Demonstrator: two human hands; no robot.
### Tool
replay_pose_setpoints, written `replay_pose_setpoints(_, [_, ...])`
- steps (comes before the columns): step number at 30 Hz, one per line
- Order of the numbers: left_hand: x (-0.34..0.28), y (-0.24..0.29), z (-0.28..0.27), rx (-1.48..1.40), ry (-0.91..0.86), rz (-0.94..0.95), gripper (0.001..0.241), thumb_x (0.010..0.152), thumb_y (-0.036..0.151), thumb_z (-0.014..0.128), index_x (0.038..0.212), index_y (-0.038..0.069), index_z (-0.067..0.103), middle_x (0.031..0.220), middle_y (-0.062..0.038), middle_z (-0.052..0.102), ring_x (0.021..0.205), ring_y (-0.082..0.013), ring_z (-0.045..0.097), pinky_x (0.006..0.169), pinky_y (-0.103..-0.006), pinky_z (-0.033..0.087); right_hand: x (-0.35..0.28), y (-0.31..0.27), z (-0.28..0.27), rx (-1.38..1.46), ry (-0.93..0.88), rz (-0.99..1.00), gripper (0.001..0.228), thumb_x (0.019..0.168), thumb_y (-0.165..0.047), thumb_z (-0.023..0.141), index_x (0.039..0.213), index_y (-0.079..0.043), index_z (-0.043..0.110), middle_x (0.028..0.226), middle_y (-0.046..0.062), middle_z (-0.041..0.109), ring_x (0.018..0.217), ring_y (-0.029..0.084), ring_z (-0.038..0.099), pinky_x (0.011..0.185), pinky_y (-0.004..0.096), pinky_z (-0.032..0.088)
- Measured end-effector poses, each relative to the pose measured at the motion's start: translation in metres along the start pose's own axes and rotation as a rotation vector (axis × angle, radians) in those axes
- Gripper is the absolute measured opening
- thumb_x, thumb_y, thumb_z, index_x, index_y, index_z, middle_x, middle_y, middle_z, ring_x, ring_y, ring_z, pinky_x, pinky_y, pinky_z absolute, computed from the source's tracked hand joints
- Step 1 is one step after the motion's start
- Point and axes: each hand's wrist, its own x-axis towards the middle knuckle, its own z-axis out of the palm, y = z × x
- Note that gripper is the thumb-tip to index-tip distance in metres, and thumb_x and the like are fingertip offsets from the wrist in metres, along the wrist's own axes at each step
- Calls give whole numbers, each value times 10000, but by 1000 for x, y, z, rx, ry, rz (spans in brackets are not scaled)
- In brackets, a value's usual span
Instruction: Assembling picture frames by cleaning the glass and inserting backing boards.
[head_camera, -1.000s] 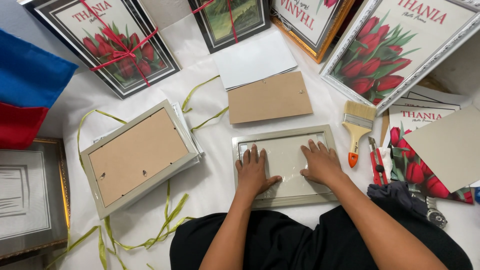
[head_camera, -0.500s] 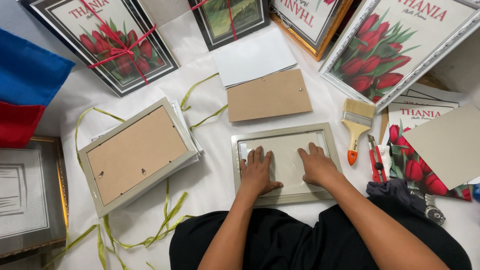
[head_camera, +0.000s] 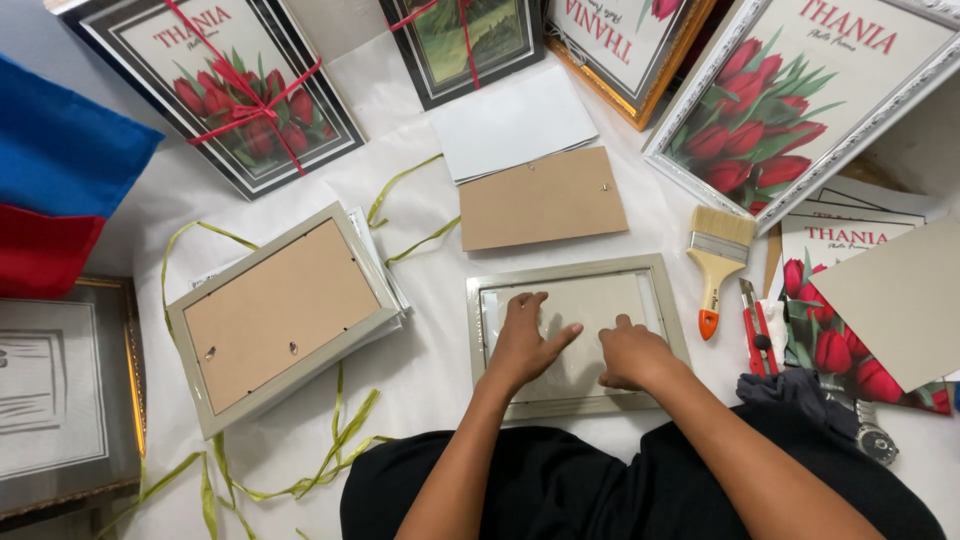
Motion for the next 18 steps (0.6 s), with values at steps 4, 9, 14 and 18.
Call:
replay_pose_setpoints(4, [56, -11, 2, -369, 97, -67, 885, 889, 607, 721, 1512, 52, 427, 1501, -260, 494, 1296, -400, 597, 1044, -511, 515, -2, -4, -5, 37, -9, -3, 590, 808, -257, 807, 1292, 48, 663, 1271, 331, 577, 1043, 461, 698, 752, 606, 599])
replay_pose_setpoints(9, [151, -51, 26, -1068, 451, -258, 679, 1000, 417, 663, 1278, -167, 458, 825, -123, 643, 676, -197, 683, 598, -292, 531, -19, -5, -31, 102, -51, -9, 637, 889, -311, 730, 1406, 29, 580, 1221, 315, 644, 1119, 463, 690, 874, 605, 566])
replay_pose_setpoints(14, [186, -51, 24, -1251, 544, -346, 467, 1013, 353, 628, 1135, -78, 496, 861, -153, 605, 699, -255, 667, 630, -323, 564, -38, -11, -69, 196, 21, 13, 656, 904, -297, 683, 1465, 2, 522, 1262, 310, 647, 1156, 465, 673, 919, 614, 542])
replay_pose_setpoints(18, [197, -52, 17, -1171, 611, -374, 317, 990, 328, 629, 977, 19, 563, 720, -104, 690, 556, -141, 682, 462, -233, 568, -31, -6, -70, 230, 48, -14, 670, 892, -329, 668, 1475, -34, 522, 1251, 282, 652, 1156, 457, 671, 911, 615, 540])
